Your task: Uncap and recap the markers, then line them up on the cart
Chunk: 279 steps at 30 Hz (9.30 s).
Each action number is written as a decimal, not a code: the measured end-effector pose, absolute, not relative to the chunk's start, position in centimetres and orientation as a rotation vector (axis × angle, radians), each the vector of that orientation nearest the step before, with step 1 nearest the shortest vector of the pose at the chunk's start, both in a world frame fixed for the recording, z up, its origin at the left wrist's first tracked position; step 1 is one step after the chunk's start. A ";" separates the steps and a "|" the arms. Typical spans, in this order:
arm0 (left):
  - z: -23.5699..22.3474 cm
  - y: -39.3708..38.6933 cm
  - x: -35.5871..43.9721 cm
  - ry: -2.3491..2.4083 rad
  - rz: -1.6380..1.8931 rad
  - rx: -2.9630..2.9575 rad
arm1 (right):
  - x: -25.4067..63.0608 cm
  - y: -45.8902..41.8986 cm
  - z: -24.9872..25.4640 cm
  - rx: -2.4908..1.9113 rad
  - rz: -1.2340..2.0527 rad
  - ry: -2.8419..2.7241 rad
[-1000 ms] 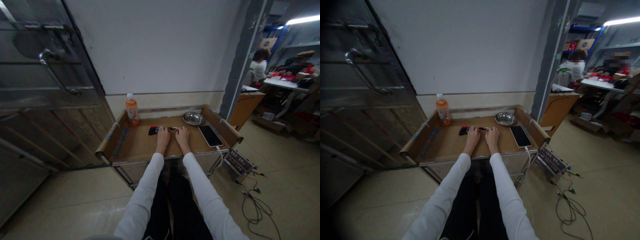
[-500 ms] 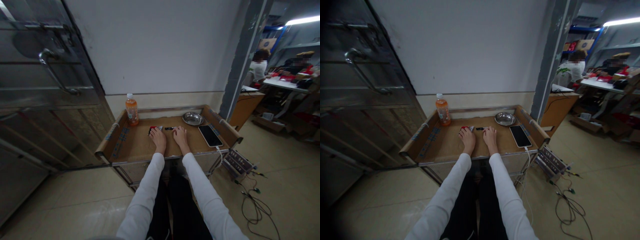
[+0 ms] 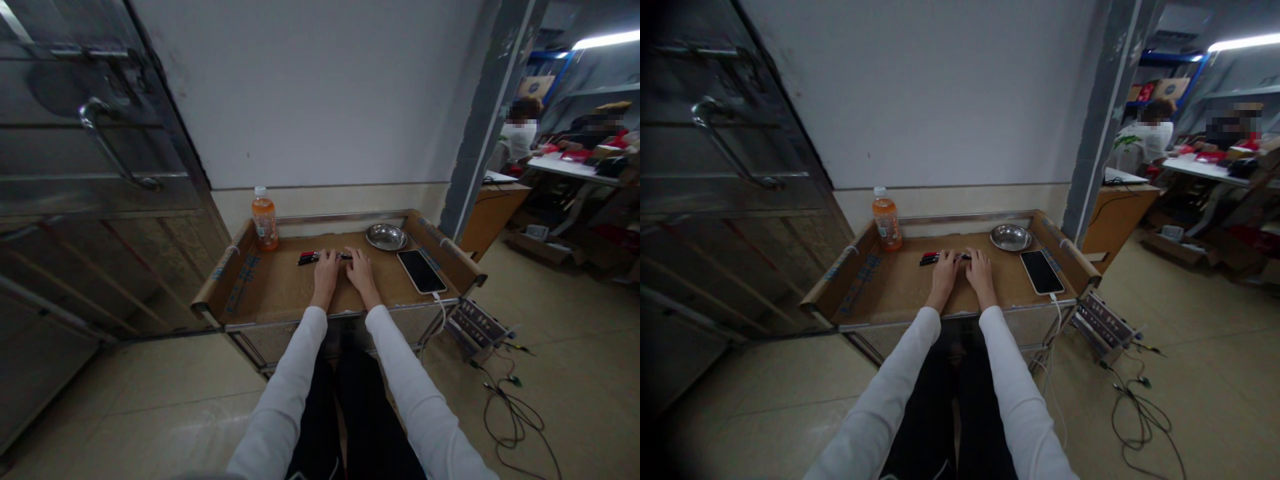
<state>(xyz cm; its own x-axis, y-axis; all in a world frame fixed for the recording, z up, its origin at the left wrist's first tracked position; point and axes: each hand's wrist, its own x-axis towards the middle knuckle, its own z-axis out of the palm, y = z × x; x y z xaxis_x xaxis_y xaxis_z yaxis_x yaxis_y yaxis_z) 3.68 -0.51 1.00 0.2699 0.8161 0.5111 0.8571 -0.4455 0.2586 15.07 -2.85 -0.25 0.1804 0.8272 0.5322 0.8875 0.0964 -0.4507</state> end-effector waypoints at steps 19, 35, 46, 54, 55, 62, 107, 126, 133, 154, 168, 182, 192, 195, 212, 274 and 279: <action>0.7 -0.2 3.9 -1.152 -1.804 -2.512 | 15.7 -2.6 -0.6 -1.756 -0.083 -1.699; 0.6 0.6 2.8 -1.432 -2.146 -2.192 | 15.5 -2.0 -0.9 -1.496 0.133 -1.637; 0.8 0.5 2.8 -1.455 -2.195 -2.125 | 15.4 -2.2 -0.6 -1.511 0.109 -1.605; 0.4 1.0 2.9 -1.456 -2.015 -2.389 | 15.8 -2.4 -0.6 -1.564 0.048 -1.364; 0.3 1.0 3.0 -1.441 -1.936 -2.499 | 15.9 -2.4 -0.6 -1.570 0.041 -1.342; -0.1 0.7 3.2 -1.411 -1.354 -2.841 | 16.0 -2.5 -0.5 -1.577 -0.012 -1.281; 1.0 -0.9 3.4 -1.641 -0.824 -2.510 | 15.4 -2.6 -0.9 -1.597 0.011 -1.683; 1.5 -1.1 3.3 -1.910 -0.925 -2.142 | 15.2 -3.1 -0.6 -1.699 -0.116 -1.723; 0.3 -0.5 2.8 -1.989 -1.081 -2.071 | 15.1 -3.4 -0.1 -1.815 -0.142 -1.639; 1.1 -1.3 3.1 -2.130 -0.942 -1.871 | 14.7 -3.5 0.1 -1.731 -0.018 -1.841; 1.5 -0.9 3.2 -1.943 -1.082 -2.105 | 14.8 -3.5 0.4 -1.751 -0.091 -1.613; 1.1 -0.4 3.5 -1.290 -1.575 -2.580 | 15.2 -3.0 -0.2 -1.681 -0.091 -1.606; 0.4 0.2 3.4 -1.274 -1.852 -2.465 | 15.2 -2.4 -0.5 -1.502 0.117 -1.653; 0.6 0.2 3.2 -1.343 -1.886 -2.383 | 15.2 -2.2 -0.6 -1.462 0.146 -1.651; 1.0 0.5 2.4 -1.401 -2.264 -2.081 | 15.4 -2.0 -1.1 -1.335 0.151 -1.540; -0.4 0.6 3.3 -1.482 -1.047 -2.749 | 15.7 -2.4 -1.1 -1.513 0.054 -1.612; 0.1 0.3 3.3 -1.554 -0.982 -2.665 | 15.8 -2.6 -1.0 -1.620 -0.028 -1.546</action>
